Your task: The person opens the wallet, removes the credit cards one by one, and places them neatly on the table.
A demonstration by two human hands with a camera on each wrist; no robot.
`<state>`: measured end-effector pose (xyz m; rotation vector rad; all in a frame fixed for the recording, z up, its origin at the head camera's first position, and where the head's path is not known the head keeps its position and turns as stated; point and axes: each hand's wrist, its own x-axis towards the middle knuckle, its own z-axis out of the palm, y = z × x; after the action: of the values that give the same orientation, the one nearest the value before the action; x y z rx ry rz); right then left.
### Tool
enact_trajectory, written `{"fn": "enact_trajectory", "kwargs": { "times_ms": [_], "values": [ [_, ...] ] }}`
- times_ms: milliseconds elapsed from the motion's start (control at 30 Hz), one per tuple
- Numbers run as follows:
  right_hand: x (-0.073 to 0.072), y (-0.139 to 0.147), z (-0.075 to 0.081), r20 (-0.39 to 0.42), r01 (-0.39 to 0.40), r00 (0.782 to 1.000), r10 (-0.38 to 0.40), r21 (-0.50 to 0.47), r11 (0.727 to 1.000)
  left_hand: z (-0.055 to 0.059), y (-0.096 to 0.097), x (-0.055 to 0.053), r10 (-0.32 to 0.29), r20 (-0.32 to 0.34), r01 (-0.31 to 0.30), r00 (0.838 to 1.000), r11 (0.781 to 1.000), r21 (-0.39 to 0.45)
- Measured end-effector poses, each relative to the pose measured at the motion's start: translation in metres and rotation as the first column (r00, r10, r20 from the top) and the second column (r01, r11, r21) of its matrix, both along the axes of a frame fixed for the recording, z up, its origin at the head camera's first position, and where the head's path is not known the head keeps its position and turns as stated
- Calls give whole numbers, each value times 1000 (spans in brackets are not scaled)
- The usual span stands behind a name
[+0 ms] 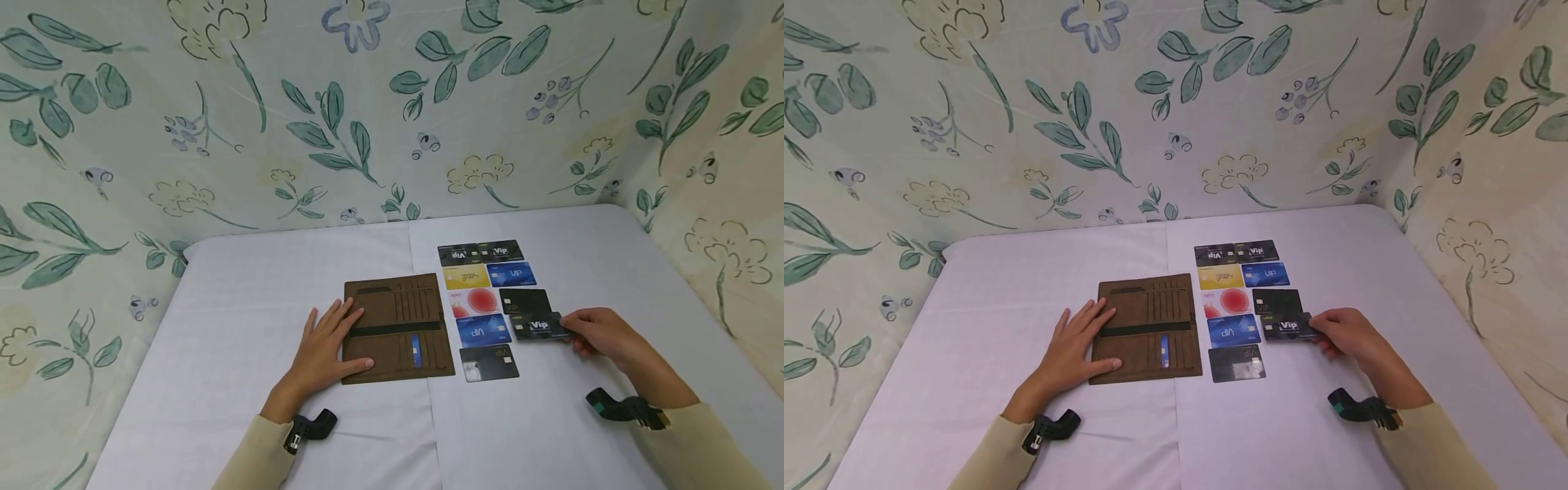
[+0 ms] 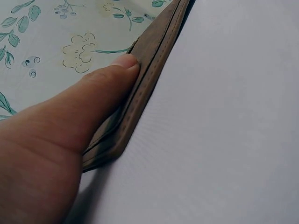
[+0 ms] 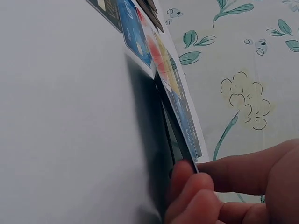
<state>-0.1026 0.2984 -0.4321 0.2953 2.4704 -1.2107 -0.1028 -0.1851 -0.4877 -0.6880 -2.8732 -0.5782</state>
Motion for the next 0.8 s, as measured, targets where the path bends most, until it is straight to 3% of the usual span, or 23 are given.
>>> {"fn": "enact_trajectory", "kwargs": {
  "times_ms": [367,800],
  "values": [
    [-4,-2,-1,60,-54,997,48,97,994,-2,-2,-1,-3,-6,3,1000,1000,2],
    [-11,-2,1,15,-75,997,73,183,980,0,-1,0,-3,-2,3,1000,1000,-12]
  ]
}}
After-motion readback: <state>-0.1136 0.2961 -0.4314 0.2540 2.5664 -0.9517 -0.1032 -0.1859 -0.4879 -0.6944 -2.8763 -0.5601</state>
